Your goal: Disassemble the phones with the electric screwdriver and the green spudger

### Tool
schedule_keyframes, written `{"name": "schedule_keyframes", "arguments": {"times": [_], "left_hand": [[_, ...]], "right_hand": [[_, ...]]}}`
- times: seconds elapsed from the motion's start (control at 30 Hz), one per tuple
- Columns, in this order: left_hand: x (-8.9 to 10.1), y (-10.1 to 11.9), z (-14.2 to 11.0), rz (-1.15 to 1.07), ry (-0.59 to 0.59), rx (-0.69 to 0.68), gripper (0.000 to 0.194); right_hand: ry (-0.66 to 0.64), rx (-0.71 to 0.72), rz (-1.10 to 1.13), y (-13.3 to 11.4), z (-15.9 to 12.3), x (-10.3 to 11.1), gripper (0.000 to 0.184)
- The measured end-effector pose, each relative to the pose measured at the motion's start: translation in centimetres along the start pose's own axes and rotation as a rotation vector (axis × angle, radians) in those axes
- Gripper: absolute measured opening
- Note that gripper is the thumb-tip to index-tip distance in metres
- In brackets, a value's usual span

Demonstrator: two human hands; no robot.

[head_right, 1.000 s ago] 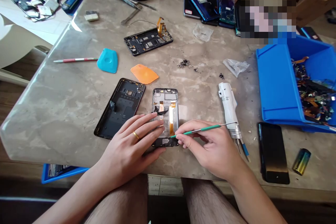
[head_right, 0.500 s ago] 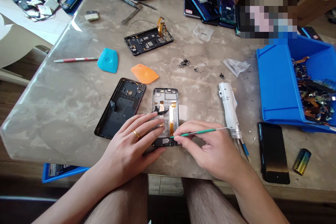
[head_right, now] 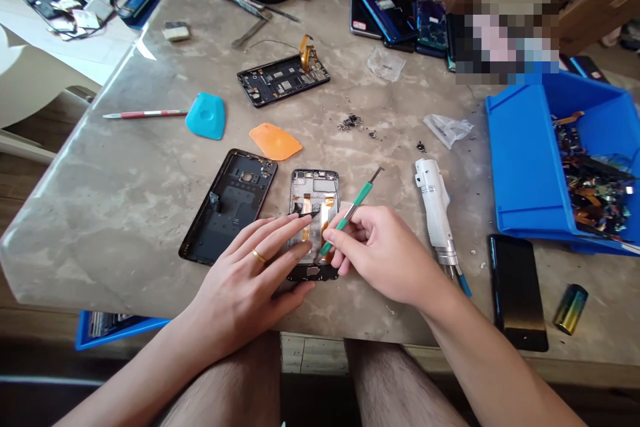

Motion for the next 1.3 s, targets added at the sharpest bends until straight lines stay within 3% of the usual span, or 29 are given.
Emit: {"name": "schedule_keyframes", "arguments": {"times": [0.17, 0.37, 0.6, 0.77, 0.87, 1.0, 1.3], "left_hand": [[0.0, -0.1, -0.1, -0.001, -0.002, 0.019, 0.030], [0.1, -0.1, -0.2, -0.022, -0.019, 0.025, 0.030], [0.0, 0.0, -0.3, -0.062, -0.030, 0.027, 0.010], [0.1, 0.0, -0.2, -0.044, -0.032, 0.032, 0.006], [0.2, 0.0, -0.1, -0.041, -0.032, 0.031, 0.004], [0.2, 0.0, 0.0, -0.037, -0.027, 0.029, 0.007], [0.1, 0.1, -0.1, -0.042, -0.034, 0.029, 0.002]], "right_hand": [[0.002, -0.009, 0.024, 0.3, -0.3, -0.1, 0.036], [0.034, 0.152, -0.021, -0.1, -1.9, 0.0, 0.026], [0.070, 0.233, -0.015, 0.3, -2.5, -0.2, 0.025], [0.226, 0.267, -0.027, -0.2, -3.1, 1.6, 0.029], [0.129, 0.187, -0.190, -0.4, -3.5, 0.9, 0.033], [-0.022, 0.114, -0.408, -0.3, -4.0, -1.1, 0.021], [0.076, 0.183, -0.458, 0.7, -4.3, -2.0, 0.017]]}}
Point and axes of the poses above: each hand's wrist, its own z-axis towards the middle knuckle, its own x-axis out of the back of the hand, y = z × x, the point moved 8 cm from there along z, towards the middle knuckle, and after that the axes turned 11 degrees about -z, right-handed, at the moved point
